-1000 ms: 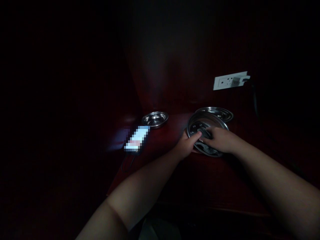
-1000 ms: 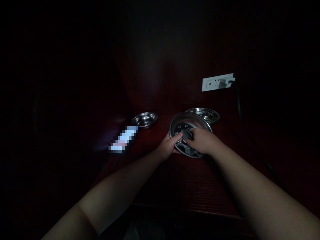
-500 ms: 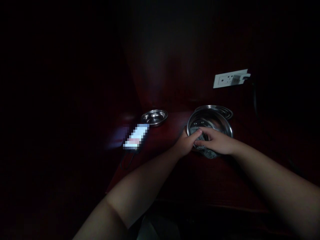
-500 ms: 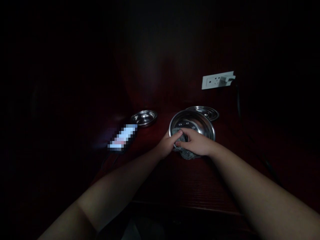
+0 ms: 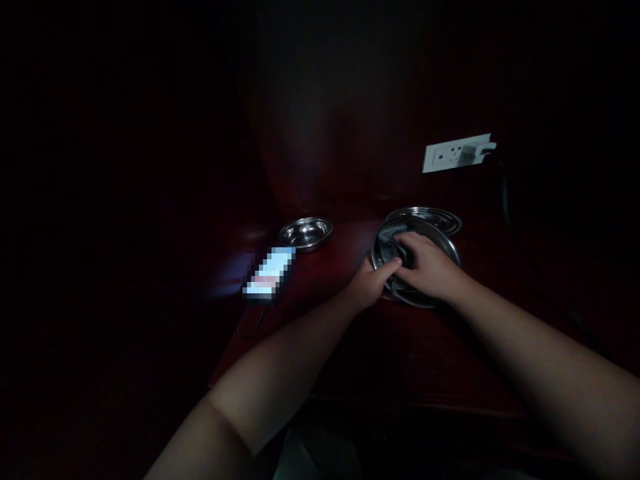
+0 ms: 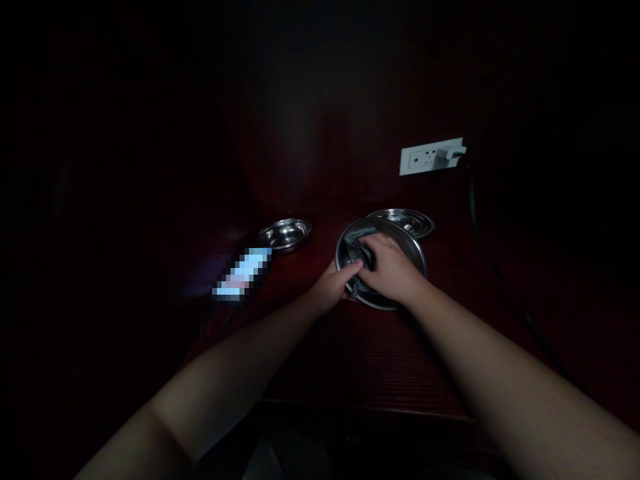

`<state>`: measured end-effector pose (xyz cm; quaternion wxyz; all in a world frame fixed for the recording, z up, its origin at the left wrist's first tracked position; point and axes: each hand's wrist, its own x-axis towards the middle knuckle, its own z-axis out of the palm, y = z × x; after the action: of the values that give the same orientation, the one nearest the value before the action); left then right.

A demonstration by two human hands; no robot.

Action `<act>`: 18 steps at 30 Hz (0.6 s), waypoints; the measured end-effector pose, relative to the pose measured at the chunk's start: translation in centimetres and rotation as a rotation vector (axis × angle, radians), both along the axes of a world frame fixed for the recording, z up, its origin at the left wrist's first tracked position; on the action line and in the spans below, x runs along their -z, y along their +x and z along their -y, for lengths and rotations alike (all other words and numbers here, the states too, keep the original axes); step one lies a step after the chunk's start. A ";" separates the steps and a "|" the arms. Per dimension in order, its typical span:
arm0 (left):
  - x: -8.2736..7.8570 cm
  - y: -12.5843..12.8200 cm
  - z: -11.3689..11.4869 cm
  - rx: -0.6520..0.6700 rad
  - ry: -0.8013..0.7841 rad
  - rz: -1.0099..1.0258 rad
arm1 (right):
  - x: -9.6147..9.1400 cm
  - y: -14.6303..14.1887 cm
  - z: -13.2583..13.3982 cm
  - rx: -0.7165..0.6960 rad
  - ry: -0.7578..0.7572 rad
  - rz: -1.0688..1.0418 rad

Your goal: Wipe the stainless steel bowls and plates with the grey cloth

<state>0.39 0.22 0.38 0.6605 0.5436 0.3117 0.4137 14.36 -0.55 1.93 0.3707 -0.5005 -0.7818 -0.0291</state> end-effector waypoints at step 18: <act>0.0 -0.4 0.0 0.025 -0.053 -0.102 | 0.8 1.5 -0.3 0.285 -0.207 0.277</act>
<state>-0.02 0.24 0.35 0.6631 0.5500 0.3490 0.3688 15.87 -0.24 1.17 0.1985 -0.6325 -0.7455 -0.0691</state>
